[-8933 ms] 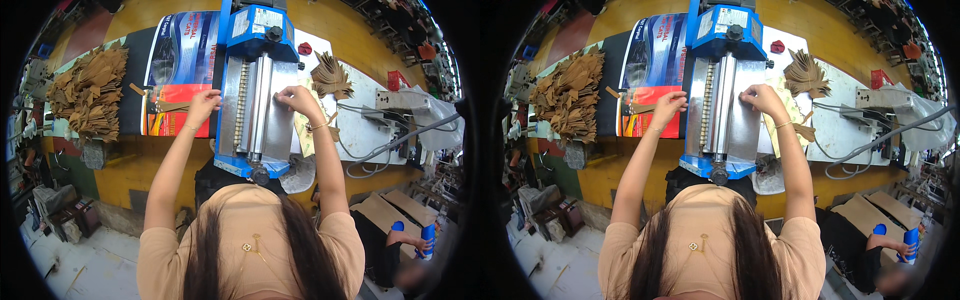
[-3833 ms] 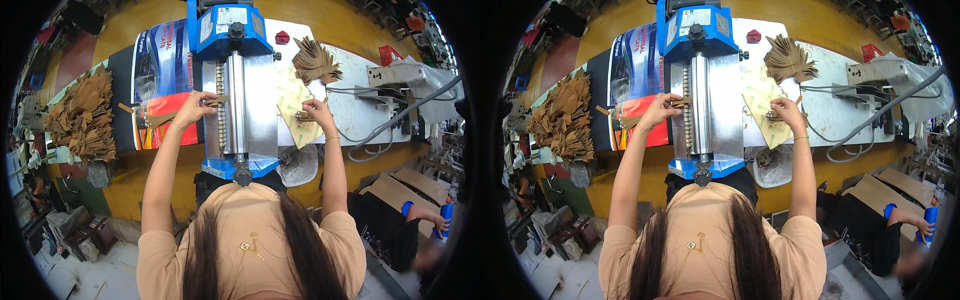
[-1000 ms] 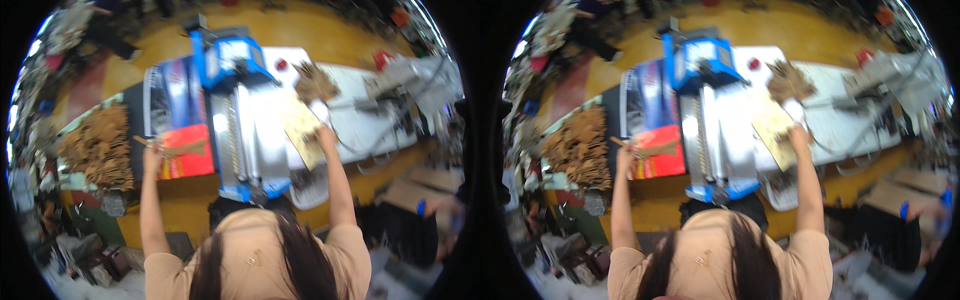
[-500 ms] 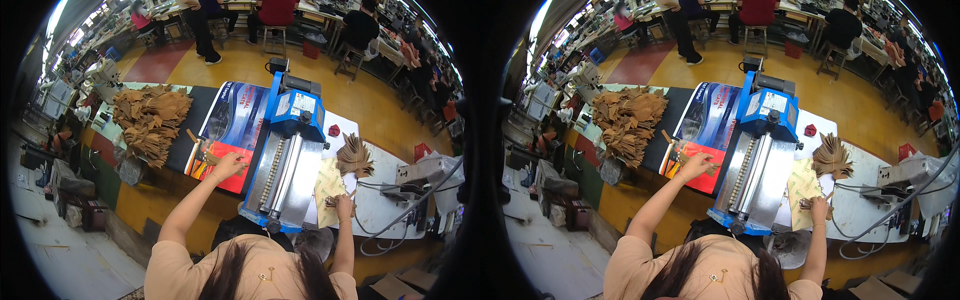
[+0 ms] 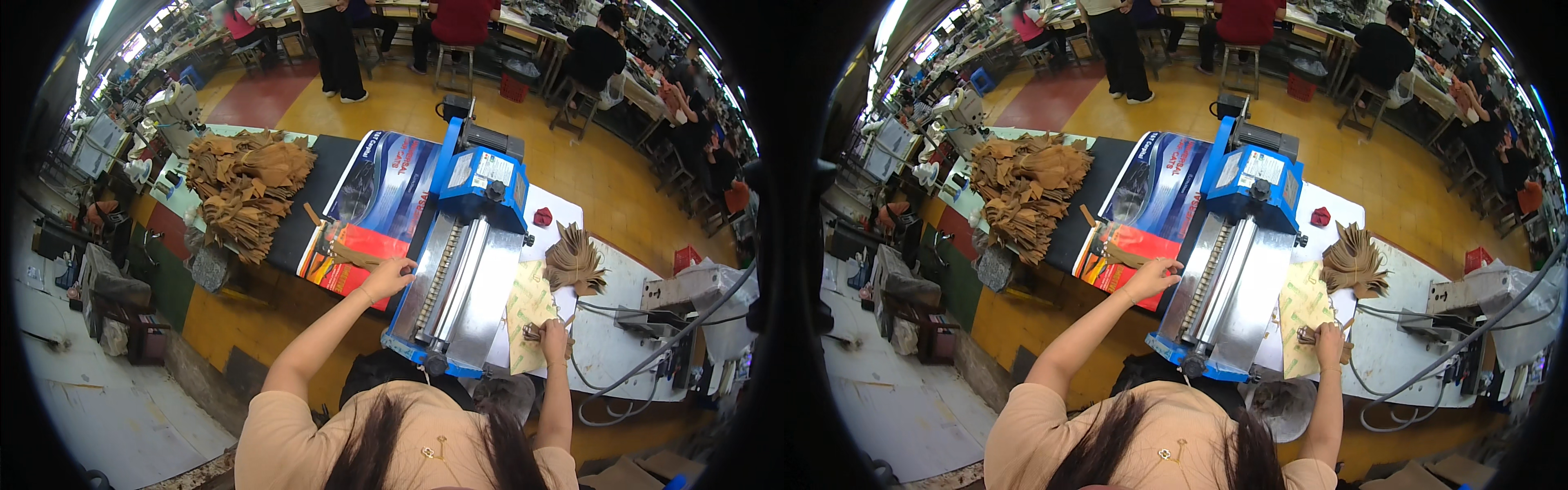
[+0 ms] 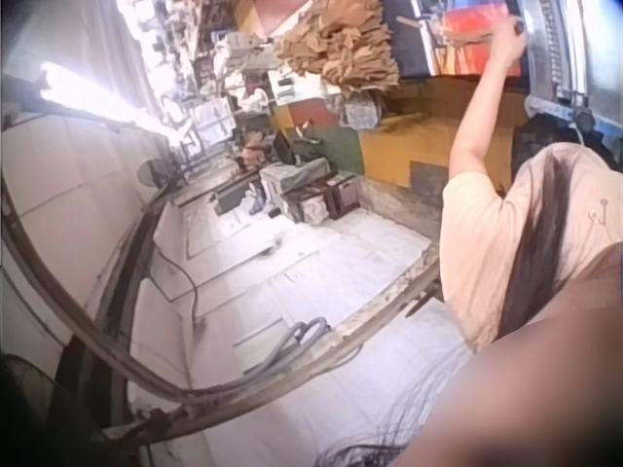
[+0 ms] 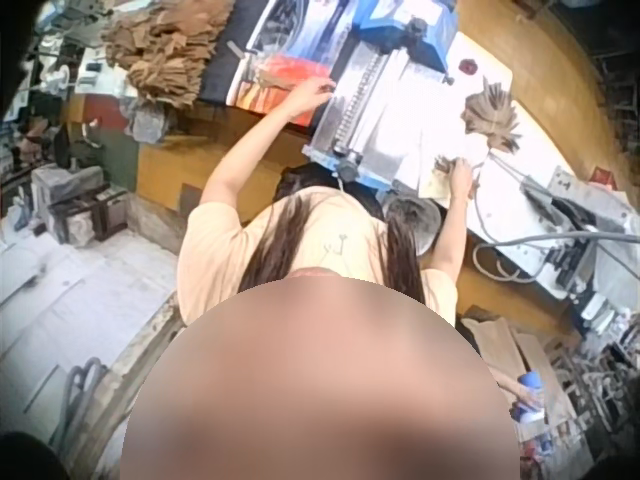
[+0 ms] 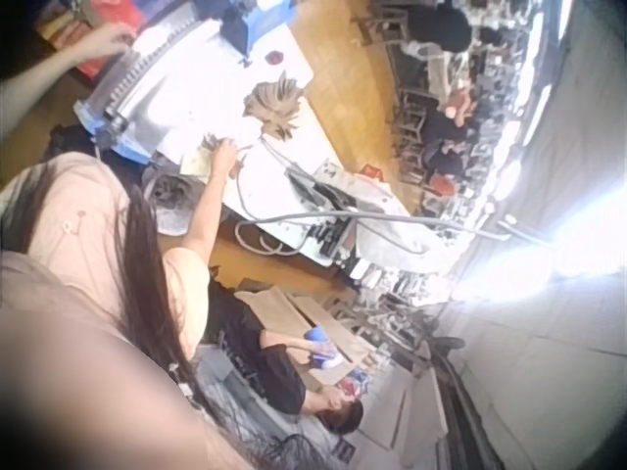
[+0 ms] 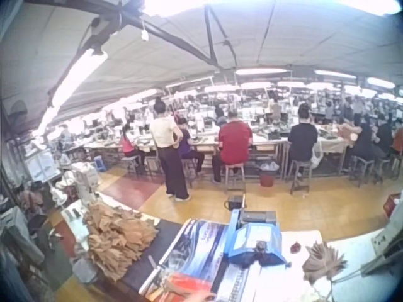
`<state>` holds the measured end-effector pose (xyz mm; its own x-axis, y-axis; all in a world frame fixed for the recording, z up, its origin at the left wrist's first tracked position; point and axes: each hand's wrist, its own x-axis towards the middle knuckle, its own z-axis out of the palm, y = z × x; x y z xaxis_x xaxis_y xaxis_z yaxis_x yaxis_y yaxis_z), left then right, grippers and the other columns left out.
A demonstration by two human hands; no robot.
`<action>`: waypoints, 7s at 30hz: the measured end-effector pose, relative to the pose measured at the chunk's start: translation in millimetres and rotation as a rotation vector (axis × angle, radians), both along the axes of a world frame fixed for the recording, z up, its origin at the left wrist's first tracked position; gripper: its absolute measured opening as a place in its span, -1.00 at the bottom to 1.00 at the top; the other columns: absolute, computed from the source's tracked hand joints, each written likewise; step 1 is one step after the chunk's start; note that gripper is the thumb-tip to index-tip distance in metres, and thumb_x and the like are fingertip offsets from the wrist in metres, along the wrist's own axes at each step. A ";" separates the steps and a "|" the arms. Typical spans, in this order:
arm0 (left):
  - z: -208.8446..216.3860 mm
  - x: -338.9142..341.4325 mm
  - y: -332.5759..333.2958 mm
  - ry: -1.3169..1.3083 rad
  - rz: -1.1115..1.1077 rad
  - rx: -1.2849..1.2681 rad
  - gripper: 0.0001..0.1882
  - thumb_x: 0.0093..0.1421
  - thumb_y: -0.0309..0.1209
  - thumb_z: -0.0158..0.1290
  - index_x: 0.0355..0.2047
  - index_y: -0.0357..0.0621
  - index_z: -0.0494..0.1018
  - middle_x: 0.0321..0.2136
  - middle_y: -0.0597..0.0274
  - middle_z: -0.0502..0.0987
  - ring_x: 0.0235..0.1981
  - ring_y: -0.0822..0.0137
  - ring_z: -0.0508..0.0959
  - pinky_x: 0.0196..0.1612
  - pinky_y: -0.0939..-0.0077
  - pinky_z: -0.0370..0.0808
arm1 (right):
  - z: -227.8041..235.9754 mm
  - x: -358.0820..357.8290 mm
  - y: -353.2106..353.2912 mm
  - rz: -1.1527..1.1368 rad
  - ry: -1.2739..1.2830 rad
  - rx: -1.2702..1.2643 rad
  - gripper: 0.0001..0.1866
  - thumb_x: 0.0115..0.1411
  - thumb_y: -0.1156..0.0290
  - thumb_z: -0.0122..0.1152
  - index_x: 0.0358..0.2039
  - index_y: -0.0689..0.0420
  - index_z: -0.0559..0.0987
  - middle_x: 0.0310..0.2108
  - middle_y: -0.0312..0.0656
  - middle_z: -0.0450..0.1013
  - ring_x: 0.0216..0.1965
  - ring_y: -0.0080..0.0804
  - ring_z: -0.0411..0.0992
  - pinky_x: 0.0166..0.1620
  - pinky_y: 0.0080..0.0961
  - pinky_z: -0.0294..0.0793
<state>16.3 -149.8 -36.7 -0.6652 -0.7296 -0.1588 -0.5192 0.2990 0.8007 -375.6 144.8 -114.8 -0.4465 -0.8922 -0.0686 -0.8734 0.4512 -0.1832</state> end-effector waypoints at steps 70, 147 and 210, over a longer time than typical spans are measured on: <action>-28.1 -57.2 -34.9 0.289 0.337 0.909 -0.78 0.15 -0.62 0.03 -0.17 -0.40 0.42 -0.34 0.05 0.54 -0.35 0.30 0.58 -0.23 0.54 0.60 | 107.8 49.9 -152.8 -0.140 -1.030 0.034 -0.83 0.08 0.44 0.19 -0.37 0.28 0.59 -0.55 -0.25 0.54 -0.63 -0.64 0.44 -0.56 -0.72 0.38; -76.7 132.6 -145.3 -0.505 0.043 0.089 -0.57 0.14 -0.39 0.04 0.03 -0.17 0.31 -0.53 0.20 0.48 -0.64 0.40 0.49 -0.62 0.48 0.42 | 20.0 10.4 10.8 -0.252 -0.001 -0.032 -0.87 -0.01 0.44 0.26 -0.38 0.08 0.64 -0.35 -0.18 0.51 -0.27 -0.17 0.47 -0.17 -0.30 0.47; -23.2 4.4 3.9 0.188 0.066 0.360 -0.68 0.19 -0.38 0.05 -0.08 -0.26 0.41 -0.41 0.27 0.51 -0.48 0.46 0.53 -0.33 0.59 0.47 | -23.1 43.9 34.0 0.171 0.148 -0.324 -0.87 -0.06 0.43 0.22 -0.48 0.10 0.45 -0.49 -0.17 0.41 -0.41 -0.16 0.42 -0.34 -0.25 0.40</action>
<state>20.7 -145.9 -59.8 -0.6603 -0.6919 -0.2921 -0.3623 -0.0472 0.9309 -331.7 178.8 -137.9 -0.2729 -0.9194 0.2832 -0.9588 0.2359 -0.1583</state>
